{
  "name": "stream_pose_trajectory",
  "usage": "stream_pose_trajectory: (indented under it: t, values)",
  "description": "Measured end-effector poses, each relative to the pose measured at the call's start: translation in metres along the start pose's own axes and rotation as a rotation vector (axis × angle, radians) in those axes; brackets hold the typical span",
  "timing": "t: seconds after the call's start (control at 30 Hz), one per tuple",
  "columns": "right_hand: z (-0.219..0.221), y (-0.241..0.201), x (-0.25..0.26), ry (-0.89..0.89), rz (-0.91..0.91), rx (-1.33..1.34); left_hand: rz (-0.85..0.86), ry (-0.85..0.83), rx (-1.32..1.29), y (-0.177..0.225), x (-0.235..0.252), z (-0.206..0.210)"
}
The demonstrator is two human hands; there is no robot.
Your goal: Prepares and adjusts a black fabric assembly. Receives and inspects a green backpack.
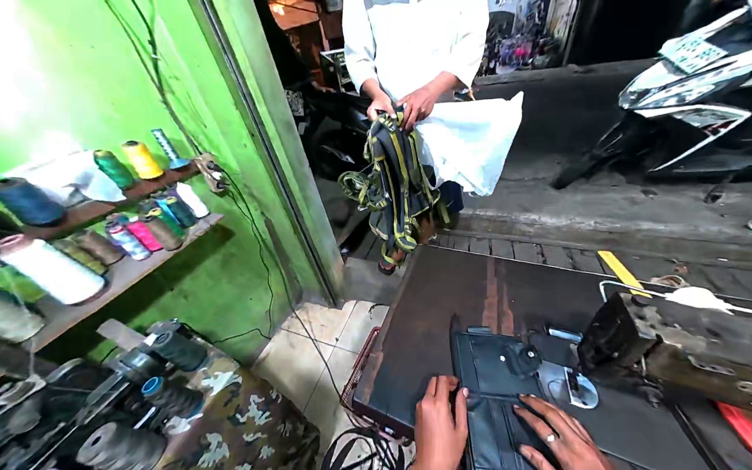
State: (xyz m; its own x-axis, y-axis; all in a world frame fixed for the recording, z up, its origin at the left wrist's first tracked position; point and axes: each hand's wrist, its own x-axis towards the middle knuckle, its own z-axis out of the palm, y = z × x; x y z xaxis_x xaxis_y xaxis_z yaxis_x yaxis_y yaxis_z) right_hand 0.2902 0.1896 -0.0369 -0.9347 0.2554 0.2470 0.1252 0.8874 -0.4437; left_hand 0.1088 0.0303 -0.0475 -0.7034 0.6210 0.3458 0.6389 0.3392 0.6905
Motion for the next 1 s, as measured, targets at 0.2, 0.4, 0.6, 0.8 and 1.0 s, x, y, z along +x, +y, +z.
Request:
stream_pose_trajectory:
  t: [0.2, 0.4, 0.6, 0.8, 1.0]
  values:
    - [0.01, 0.009, -0.006, 0.081, 0.016, 0.072, 0.007, 0.078, 0.076, -0.001, -0.005, 0.008]
    - [0.013, 0.01, -0.006, 0.101, 0.025, 0.095, -0.007, 0.066, 0.031, -0.001, -0.003, 0.005]
    - [0.012, 0.012, -0.005, 0.105, 0.023, 0.113, -0.017, 0.061, -0.033, -0.004, 0.001, 0.004]
    - [0.013, 0.018, -0.006, 0.102, 0.014, 0.129, -0.276, -0.189, -0.327, 0.001, 0.015, -0.017]
    - [0.011, 0.018, -0.006, 0.091, 0.018, 0.138, -0.259, -0.044, -0.264, -0.027, 0.096, -0.078]
